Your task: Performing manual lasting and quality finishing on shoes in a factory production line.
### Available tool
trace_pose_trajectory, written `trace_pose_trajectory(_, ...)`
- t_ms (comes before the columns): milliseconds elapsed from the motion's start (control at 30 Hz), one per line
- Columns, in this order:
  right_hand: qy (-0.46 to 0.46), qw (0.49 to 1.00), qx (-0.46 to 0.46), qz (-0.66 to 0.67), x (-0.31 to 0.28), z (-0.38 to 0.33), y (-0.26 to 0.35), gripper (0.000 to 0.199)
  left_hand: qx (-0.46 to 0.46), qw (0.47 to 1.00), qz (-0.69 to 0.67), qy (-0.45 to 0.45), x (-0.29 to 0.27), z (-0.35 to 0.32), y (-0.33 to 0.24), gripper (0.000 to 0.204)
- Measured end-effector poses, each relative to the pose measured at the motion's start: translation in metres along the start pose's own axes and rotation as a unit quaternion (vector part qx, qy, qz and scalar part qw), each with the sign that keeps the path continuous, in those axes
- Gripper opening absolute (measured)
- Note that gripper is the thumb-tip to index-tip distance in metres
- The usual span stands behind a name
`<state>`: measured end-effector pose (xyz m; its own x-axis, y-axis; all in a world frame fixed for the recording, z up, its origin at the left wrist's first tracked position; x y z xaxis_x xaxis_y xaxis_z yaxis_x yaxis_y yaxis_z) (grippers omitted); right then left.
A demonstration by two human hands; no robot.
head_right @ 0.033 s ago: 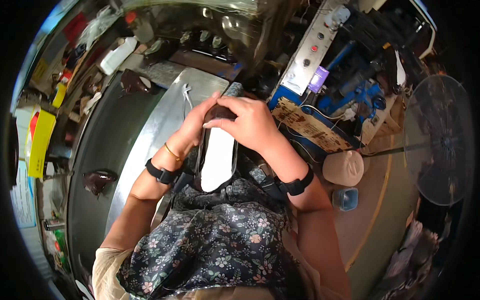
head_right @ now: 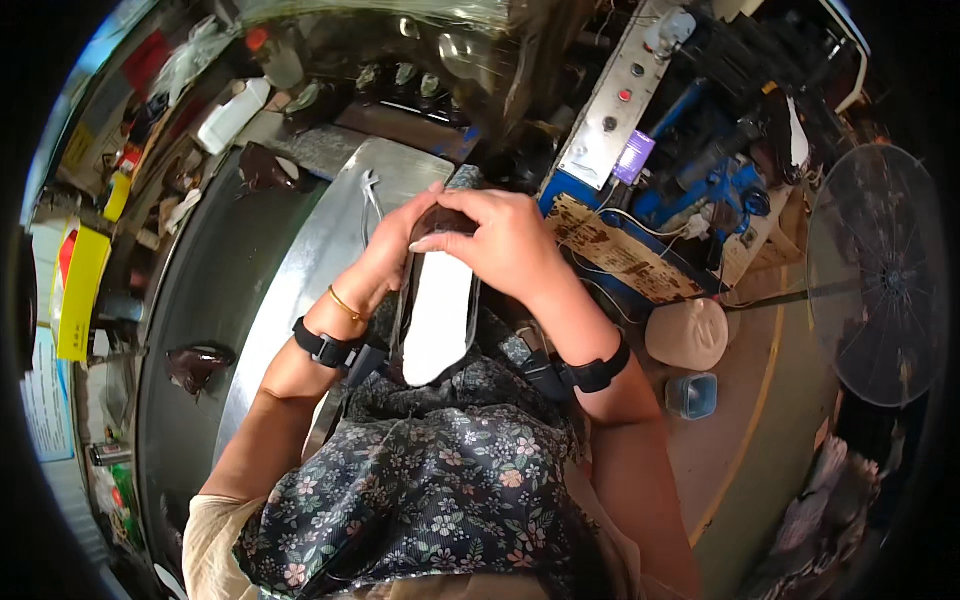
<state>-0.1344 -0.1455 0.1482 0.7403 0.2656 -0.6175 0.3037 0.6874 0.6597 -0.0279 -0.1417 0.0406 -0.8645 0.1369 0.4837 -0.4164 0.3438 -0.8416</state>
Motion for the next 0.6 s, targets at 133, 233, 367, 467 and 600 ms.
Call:
trace_pose_trajectory(133, 0.182, 0.969, 0.152, 0.076, 0.003, -0.003, -0.022, 0.04, -0.009, 0.998, -0.042, -0.049, 0.015, 0.0, 0.029, 0.042)
trace_pose_trajectory(233, 0.115, 0.968, 0.174, 0.141, 0.036, -0.027, -0.069, 0.048, 0.133, 0.981, 0.126, -0.059, -0.024, 0.017, 0.041, 0.045)
trace_pose_trajectory(367, -0.041, 0.907, 0.271, 0.319, 0.125, -0.132, -0.107, 0.057, 0.188, 0.845, 0.494, -0.082, -0.02, -0.002, 0.01, 0.052)
trace_pose_trajectory(467, 0.005, 0.878, 0.316, 0.359, 0.131, -0.148, -0.137, 0.026, 0.13, 0.879, 0.453, -0.072, -0.046, 0.026, 0.019, 0.051)
trace_pose_trajectory(600, 0.12, 0.86, 0.287, 0.404, 0.089, -0.086, -0.116, 0.035, 0.089, 0.982, 0.164, -0.042, -0.058, 0.019, 0.006, 0.047)
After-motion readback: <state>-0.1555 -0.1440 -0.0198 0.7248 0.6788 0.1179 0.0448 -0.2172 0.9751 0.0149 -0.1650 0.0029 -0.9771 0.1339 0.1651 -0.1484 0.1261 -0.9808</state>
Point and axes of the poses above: each hand's wrist, its own z-axis towards the middle knuckle, its own x-axis out of the palm, y = z × x, the point moved 8 cm from there along z, towards the middle knuckle, and after that the axes turned 5 degrees about y, right-handed, at the moved point
